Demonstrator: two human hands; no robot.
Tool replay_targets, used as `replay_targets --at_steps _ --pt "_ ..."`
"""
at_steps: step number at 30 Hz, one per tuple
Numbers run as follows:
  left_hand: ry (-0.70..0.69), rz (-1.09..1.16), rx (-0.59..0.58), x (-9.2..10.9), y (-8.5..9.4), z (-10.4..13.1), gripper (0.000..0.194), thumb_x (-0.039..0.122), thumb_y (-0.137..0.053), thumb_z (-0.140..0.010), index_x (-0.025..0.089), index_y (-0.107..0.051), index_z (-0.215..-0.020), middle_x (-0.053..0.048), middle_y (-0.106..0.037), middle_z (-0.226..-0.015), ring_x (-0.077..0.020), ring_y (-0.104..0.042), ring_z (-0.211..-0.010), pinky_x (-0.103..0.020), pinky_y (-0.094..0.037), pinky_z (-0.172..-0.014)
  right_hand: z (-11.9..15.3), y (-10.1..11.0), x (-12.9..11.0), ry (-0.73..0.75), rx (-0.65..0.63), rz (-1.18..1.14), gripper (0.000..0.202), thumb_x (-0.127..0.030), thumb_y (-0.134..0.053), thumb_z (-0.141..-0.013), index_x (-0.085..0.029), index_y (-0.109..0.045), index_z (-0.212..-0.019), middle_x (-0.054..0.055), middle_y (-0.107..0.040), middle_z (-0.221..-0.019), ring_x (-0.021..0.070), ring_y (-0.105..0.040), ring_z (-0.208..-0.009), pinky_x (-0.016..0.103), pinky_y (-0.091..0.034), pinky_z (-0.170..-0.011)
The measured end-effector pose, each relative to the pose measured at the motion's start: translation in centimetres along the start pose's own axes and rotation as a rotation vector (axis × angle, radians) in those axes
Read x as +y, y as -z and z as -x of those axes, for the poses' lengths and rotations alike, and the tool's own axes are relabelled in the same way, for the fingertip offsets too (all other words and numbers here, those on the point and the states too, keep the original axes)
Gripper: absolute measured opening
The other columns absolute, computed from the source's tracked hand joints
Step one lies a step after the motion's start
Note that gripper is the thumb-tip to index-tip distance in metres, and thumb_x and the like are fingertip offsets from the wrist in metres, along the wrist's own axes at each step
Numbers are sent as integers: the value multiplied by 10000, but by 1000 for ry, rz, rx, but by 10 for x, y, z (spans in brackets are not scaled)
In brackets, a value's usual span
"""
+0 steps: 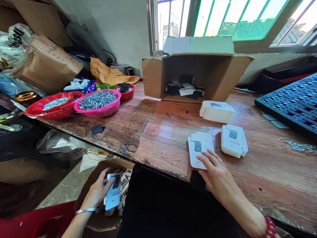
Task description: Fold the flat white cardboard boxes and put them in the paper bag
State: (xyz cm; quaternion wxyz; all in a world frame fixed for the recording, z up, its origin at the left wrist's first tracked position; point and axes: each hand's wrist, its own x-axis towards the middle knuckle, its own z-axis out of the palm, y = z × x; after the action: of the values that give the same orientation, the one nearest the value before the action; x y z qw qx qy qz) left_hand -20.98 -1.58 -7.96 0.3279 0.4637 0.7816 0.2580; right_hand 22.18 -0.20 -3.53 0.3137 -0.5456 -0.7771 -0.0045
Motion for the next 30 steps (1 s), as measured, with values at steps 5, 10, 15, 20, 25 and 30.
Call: replay_targets --at_steps 5,10,15,20,25,30 --pt "-116 85 -61 30 -19 11 405 554 -684 -682 214 -695 -901 -84 -778 -947 -321 -703 -952 -397 -535 -878 7 0 15 23 -56 94 294 -233 -437 -982 -186 -712 -1073 160 -699 -1202 344 -636 -1159 565 -562 -944" --pt "-17 713 -585 110 -59 51 471 599 -738 -728 135 -728 -811 -112 -769 -870 -262 -713 -870 -398 -551 -868 2 7 -14 56 175 69 309 -160 -472 -976 -199 -680 -1202 135 -736 -1149 310 -690 -1084 507 -595 -915" --pt "158 1214 -934 153 -100 81 602 649 -602 -838 148 -682 -1161 -153 -745 -1116 -268 -690 -1051 -421 -487 -985 14 3 -66 287 223 -153 531 14 -525 -893 -203 -556 -1377 131 -733 -1181 275 -674 -1140 433 -602 -935" --pt "206 1264 -956 150 -112 88 780 777 -441 -832 95 -707 -1102 -179 -728 -1134 -302 -652 -1112 -418 -435 -1046 22 -7 -95 388 82 -390 394 -83 -593 -902 -178 -613 -1283 119 -769 -1079 278 -715 -1041 417 -623 -893" --pt "84 1168 -995 139 -97 96 595 628 -737 -733 146 -719 -1081 -137 -739 -1050 -306 -662 -1053 -429 -487 -957 4 -12 -93 15 80 -480 361 -210 -617 -901 -231 -598 -1260 126 -672 -1200 303 -636 -1091 464 -598 -866" --pt "103 1175 -1129 130 -91 97 531 475 -826 -708 148 -713 -1112 -113 -719 -1000 -237 -675 -920 -406 -522 -887 -19 -5 -90 -164 -209 -564 375 -78 -711 -699 -226 -593 -1023 40 -628 -988 230 -601 -900 350 -554 -750"
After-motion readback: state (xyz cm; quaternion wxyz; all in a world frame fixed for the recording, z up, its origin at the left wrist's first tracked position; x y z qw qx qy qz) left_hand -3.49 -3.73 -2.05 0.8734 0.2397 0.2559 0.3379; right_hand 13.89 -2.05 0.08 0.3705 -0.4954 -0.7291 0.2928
